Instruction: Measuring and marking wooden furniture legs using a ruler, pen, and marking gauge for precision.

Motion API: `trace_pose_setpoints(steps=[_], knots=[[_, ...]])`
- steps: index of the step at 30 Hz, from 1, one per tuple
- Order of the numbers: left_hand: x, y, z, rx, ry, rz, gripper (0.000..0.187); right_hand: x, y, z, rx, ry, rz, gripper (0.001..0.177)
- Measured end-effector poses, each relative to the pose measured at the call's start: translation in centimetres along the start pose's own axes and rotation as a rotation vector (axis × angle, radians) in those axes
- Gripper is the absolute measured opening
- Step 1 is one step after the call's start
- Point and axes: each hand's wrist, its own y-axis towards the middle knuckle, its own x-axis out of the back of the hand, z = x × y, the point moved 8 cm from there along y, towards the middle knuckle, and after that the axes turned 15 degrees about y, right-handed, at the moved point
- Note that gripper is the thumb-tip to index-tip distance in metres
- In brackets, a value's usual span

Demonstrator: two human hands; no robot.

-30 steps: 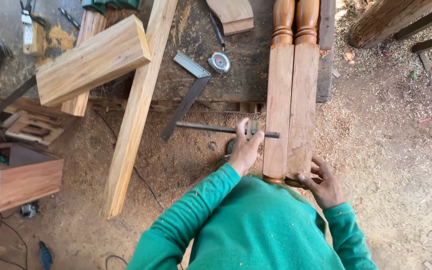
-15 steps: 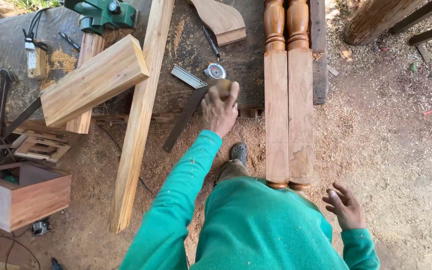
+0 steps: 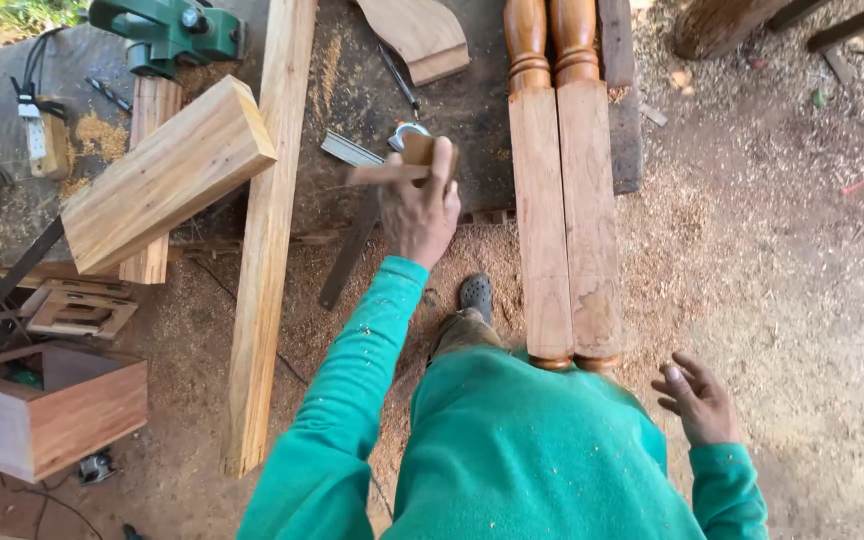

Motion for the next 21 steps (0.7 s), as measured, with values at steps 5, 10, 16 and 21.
trace_pose_setpoints(steps=[5, 10, 16, 21], knots=[[-2.0, -1.4, -0.6, -0.041, 0.06, 0.074, 0.087, -0.5, 0.8, 1.0, 0.037, -0.026, 0.01, 0.053], [3.1, -2.2, 0.4, 0.341, -0.557, 0.288, 0.073, -1.3, 0.9, 2.3, 0.063, -0.015, 0.037, 0.055], [6.0, -11.0, -4.8, 0.971, -1.429, 0.889, 0.072, -1.4, 0.4, 2.3, 0.046, 0.009, 0.018, 0.051], [7.4, -10.2, -5.2, 0.993, -1.622, 0.787, 0.065, -2.6, -0.3, 4.0, 0.075, -0.032, 0.03, 0.051]])
